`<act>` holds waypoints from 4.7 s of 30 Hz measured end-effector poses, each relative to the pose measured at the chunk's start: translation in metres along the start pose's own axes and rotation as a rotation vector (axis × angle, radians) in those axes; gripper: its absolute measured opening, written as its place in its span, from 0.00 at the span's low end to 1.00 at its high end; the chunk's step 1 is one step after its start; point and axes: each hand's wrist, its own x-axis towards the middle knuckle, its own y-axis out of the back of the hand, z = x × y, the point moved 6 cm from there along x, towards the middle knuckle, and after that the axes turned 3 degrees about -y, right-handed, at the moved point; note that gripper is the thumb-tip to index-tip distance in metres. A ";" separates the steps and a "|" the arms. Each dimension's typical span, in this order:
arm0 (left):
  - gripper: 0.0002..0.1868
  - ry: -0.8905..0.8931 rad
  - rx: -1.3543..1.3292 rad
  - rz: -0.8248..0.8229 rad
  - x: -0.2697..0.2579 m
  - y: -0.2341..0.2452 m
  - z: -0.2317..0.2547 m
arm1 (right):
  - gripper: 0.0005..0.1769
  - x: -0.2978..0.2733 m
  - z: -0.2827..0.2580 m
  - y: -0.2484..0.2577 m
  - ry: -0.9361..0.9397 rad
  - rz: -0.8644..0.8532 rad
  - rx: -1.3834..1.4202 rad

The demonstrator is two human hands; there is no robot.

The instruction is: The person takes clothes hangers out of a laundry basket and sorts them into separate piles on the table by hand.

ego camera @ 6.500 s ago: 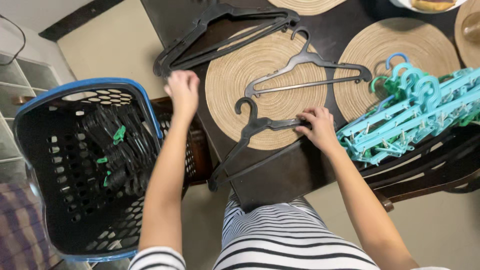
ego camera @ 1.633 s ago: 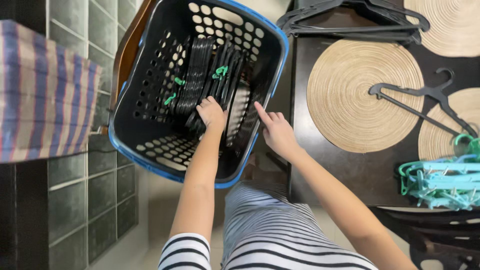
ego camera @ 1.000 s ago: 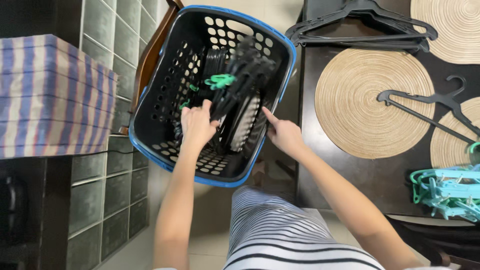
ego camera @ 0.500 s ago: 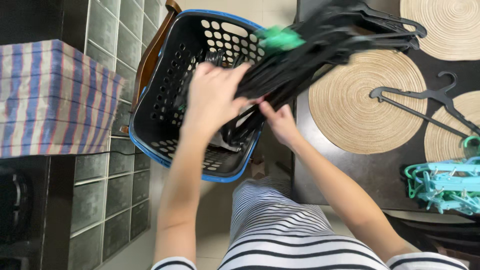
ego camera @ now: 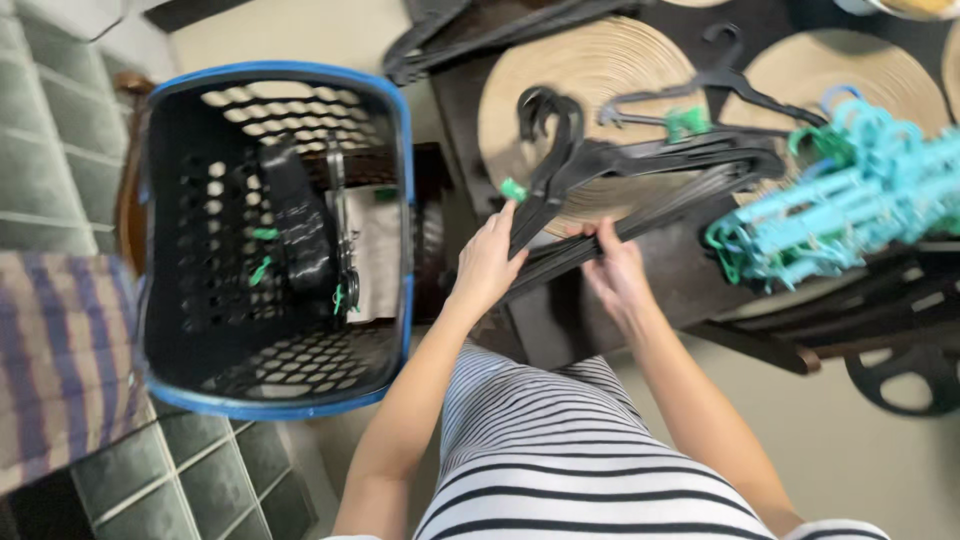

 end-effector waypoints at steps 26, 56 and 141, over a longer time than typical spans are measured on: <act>0.19 0.122 -0.358 0.233 -0.006 0.011 -0.004 | 0.20 0.003 -0.123 0.050 0.437 0.114 -0.350; 0.08 -0.036 0.217 0.524 0.168 0.048 -0.085 | 0.21 0.039 -0.134 0.090 0.815 0.509 -1.474; 0.13 0.016 0.375 0.512 0.201 0.067 -0.130 | 0.17 0.066 -0.138 0.039 0.890 0.178 -1.781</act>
